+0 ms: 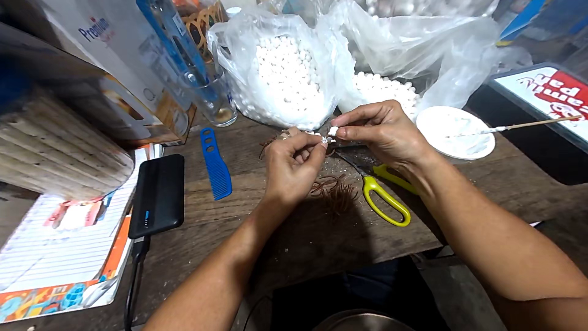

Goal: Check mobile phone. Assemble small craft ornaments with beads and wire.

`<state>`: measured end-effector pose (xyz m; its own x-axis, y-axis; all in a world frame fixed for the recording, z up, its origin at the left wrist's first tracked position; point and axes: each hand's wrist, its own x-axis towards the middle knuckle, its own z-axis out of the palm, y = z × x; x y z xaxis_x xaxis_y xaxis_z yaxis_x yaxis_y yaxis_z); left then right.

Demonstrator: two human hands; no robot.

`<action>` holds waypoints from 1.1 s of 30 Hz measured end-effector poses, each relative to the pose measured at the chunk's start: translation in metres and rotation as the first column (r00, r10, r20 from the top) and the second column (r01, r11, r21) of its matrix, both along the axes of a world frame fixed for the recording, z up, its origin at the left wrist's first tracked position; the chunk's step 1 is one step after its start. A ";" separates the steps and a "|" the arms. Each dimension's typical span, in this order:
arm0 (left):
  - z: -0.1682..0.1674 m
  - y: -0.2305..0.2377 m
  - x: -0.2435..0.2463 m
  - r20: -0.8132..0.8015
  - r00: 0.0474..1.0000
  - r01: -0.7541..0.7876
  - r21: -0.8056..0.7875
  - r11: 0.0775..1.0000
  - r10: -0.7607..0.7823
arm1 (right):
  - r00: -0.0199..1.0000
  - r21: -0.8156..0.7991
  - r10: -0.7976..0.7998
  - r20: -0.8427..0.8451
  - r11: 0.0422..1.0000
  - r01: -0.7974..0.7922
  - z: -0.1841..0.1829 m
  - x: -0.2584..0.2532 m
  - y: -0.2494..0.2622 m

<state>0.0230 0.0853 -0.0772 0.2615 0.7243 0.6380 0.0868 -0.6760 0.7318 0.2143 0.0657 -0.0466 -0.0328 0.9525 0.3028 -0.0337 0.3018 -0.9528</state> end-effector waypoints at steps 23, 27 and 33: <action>0.002 -0.002 -0.002 -0.054 0.999 -0.005 -0.006 1.000 0.004 | 0.999 0.023 0.025 0.038 0.999 -0.026 -0.002 0.002 0.001; 0.000 -0.002 -0.001 -0.081 0.996 -0.031 0.038 0.999 0.034 | 0.990 0.094 0.007 0.143 0.995 -0.021 -0.002 0.000 -0.001; -0.002 -0.001 -0.001 -0.113 0.991 -0.054 0.090 0.994 0.065 | 0.976 0.113 0.007 0.216 0.993 -0.032 -0.001 -0.001 -0.003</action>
<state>0.0221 0.0844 -0.0789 0.2955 0.6838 0.6671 0.2096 -0.7277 0.6531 0.2134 0.0628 -0.0477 -0.1275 0.9099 0.3947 0.1606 0.4116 -0.8971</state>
